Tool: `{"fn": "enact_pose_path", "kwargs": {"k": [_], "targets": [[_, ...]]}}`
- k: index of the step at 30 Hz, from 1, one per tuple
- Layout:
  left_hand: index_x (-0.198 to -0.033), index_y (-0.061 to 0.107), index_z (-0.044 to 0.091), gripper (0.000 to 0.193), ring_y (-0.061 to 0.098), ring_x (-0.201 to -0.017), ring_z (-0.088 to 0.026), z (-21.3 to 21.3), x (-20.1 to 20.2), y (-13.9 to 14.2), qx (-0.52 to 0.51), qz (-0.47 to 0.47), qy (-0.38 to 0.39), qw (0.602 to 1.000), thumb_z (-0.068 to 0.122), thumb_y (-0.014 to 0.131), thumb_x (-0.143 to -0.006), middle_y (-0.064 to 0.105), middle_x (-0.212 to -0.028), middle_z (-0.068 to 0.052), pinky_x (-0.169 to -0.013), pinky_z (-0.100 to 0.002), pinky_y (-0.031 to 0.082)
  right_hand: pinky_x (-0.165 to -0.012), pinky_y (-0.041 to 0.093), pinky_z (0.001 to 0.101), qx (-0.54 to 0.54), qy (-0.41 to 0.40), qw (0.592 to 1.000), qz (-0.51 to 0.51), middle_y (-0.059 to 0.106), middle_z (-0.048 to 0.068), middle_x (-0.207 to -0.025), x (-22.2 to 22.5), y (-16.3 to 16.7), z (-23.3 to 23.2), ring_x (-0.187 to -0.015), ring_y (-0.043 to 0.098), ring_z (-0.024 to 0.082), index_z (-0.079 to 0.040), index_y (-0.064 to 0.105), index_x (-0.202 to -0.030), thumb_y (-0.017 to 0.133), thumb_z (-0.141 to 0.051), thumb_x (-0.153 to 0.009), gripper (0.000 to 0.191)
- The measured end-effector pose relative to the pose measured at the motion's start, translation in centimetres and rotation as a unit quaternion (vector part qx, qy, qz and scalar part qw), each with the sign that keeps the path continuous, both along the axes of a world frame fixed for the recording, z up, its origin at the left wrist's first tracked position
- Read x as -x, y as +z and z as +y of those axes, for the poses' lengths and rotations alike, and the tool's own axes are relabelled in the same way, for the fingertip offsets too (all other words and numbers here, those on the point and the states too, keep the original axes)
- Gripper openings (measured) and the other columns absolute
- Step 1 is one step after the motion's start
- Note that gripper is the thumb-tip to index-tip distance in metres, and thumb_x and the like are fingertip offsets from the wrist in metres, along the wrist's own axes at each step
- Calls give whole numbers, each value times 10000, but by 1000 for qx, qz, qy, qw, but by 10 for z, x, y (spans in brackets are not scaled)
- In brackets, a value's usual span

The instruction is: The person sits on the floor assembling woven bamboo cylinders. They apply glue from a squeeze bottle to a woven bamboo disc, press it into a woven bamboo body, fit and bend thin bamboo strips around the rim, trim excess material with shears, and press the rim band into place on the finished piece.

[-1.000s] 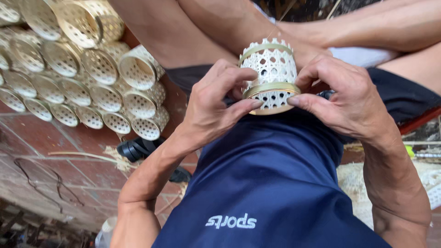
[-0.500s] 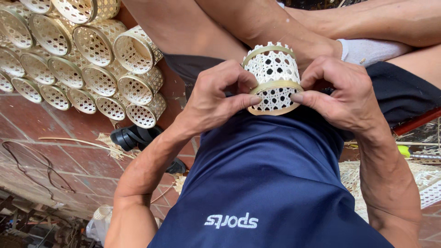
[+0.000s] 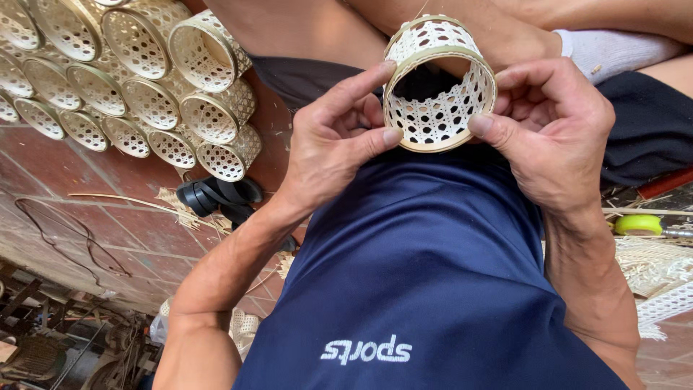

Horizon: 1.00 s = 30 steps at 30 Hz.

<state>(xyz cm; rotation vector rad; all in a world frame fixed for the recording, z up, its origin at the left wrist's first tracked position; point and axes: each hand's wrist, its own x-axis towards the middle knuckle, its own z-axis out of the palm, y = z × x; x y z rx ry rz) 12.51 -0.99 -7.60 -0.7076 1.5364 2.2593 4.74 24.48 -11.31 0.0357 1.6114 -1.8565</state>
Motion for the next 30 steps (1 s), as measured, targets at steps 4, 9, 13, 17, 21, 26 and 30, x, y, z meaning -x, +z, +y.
{"fn": "enact_pose_path", "kwargs": {"k": [4, 9, 13, 17, 21, 26, 30], "targets": [[-1548, 526, 2, 632, 618, -953, -86, 3, -8, -8, -24, -17, 6, 1000, -115, 770, -976, 611, -1051, -34, -912, -244, 569, -913, 571, 208, -1, -12, 1000, -16, 650, 32, -1057, -4, 4, 0, -968, 640, 68, 20, 592, -1223, 823, 33, -960, 350], [-1512, 534, 14, 587, 620, -972, -86, 2, 3, 4, -22, 22, 1, 1000, -120, 774, -993, 586, -1088, -19, -923, -241, 566, -906, 563, 210, 0, -50, 999, -12, 659, 36, -1070, 2, 20, -8, -958, 635, 74, 17, 597, -1251, 827, 24, -905, 415], [-1481, 556, 23, 534, 632, -969, -88, -7, 42, 19, -48, 63, -67, 995, -82, 772, -1003, 596, -1071, -16, -911, -245, 580, -860, 564, 211, 12, -94, 995, 11, 679, 38, -1079, 26, 44, -4, -914, 646, 78, 31, 615, -1247, 799, 3, -895, 399], [-1452, 621, 18, 452, 654, -901, -84, 6, 90, 18, 29, 94, -116, 988, -19, 751, -1021, 600, -1011, -5, -848, -247, 590, -791, 534, 216, -132, -96, 975, 153, 672, 59, -1026, 49, 66, 11, -855, 627, 94, 61, 664, -1247, 753, 18, -962, 302], [-1408, 662, 20, 408, 619, -817, -67, 39, 126, 3, 204, 215, -128, 946, -5, 775, -1016, 593, -966, 7, -754, -203, 552, -764, 518, 225, -227, -81, 926, 291, 679, 77, -1038, 66, 59, 27, -885, 619, 110, 71, 684, -1250, 740, 28, -990, 270], [-1373, 645, -10, 397, 680, -761, -75, 61, 164, -15, 69, 98, -161, 980, 44, 720, -987, 618, -921, -1, -667, -216, 586, -693, 530, 204, -208, -77, 939, 263, 709, 58, -938, 94, 23, 57, -771, 647, 80, 79, 708, -1268, 689, -13, -1104, 189], [-1259, 687, -52, 316, 694, -690, -99, 61, 188, -26, 17, -8, -171, 985, 129, 684, -1000, 699, -832, -44, -613, -259, 621, -691, 521, 210, -90, -74, 987, 114, 706, 23, -869, 114, 8, 73, -708, 633, 55, 48, 730, -1251, 665, -115, -1166, 195]]}}
